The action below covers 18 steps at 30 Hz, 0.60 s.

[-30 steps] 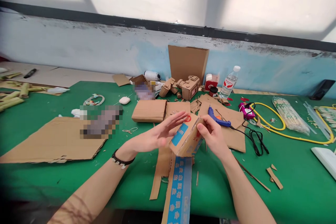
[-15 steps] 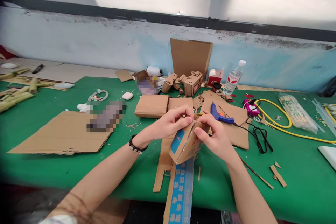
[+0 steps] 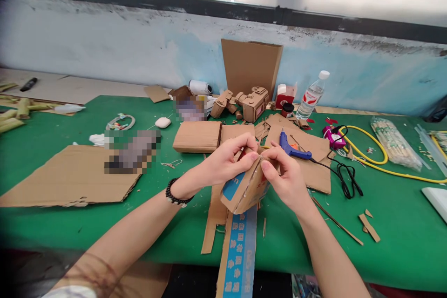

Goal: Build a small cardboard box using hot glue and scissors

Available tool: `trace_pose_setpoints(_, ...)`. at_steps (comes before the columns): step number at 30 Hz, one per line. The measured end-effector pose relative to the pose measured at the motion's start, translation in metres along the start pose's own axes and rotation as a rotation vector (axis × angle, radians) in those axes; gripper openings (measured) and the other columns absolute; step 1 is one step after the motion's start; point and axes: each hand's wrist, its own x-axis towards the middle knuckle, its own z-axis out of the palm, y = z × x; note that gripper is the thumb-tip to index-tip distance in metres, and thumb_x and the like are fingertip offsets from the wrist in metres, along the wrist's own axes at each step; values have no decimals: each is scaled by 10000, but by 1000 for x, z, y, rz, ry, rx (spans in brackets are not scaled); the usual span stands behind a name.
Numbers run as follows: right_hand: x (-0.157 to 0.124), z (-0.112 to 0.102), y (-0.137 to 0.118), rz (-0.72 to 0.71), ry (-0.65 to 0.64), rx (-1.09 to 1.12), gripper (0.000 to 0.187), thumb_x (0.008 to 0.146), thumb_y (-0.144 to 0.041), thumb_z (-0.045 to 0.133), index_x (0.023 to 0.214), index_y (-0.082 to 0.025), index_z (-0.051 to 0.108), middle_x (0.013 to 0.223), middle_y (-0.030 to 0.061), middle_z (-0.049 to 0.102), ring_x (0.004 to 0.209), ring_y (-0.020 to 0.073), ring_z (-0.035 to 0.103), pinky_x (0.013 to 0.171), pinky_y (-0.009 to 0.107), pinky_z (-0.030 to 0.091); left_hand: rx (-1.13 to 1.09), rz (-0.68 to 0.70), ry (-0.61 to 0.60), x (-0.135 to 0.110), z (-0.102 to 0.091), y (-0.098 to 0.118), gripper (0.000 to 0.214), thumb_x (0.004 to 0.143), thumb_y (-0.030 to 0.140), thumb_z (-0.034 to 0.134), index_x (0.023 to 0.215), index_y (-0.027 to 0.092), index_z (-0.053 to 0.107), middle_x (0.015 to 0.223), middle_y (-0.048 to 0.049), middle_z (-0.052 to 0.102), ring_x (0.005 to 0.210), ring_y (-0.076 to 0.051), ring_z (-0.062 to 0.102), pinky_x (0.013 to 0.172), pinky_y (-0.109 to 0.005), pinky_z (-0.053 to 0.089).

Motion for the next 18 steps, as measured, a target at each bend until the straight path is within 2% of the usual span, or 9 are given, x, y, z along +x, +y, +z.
trace_pose_setpoints(6,0,3,-2,-2,18,-15,312,1106,-575,721,977,-295,761,866,-34,750,823,198,701,1387,507,433,2,-31,1,-1,0,5,215,1093,353,634,945,222,549,797,53,494,693,-123,421,649,-279,379)
trace_pose_setpoints(13,0,4,-3,6,17,-14,312,1105,-586,719,984,-301,754,850,-40,738,792,192,683,1395,504,423,-7,-56,-10,-3,0,4,270,1113,419,638,955,227,533,797,53,477,687,-122,410,632,-268,376)
trace_pose_setpoints(18,-1,5,-3,0,21,-10,297,1110,-570,718,987,-303,754,870,-44,740,818,189,692,1405,487,404,-7,-45,-29,-3,0,7,249,1125,402,617,971,227,530,817,51,478,686,-119,400,624,-268,369)
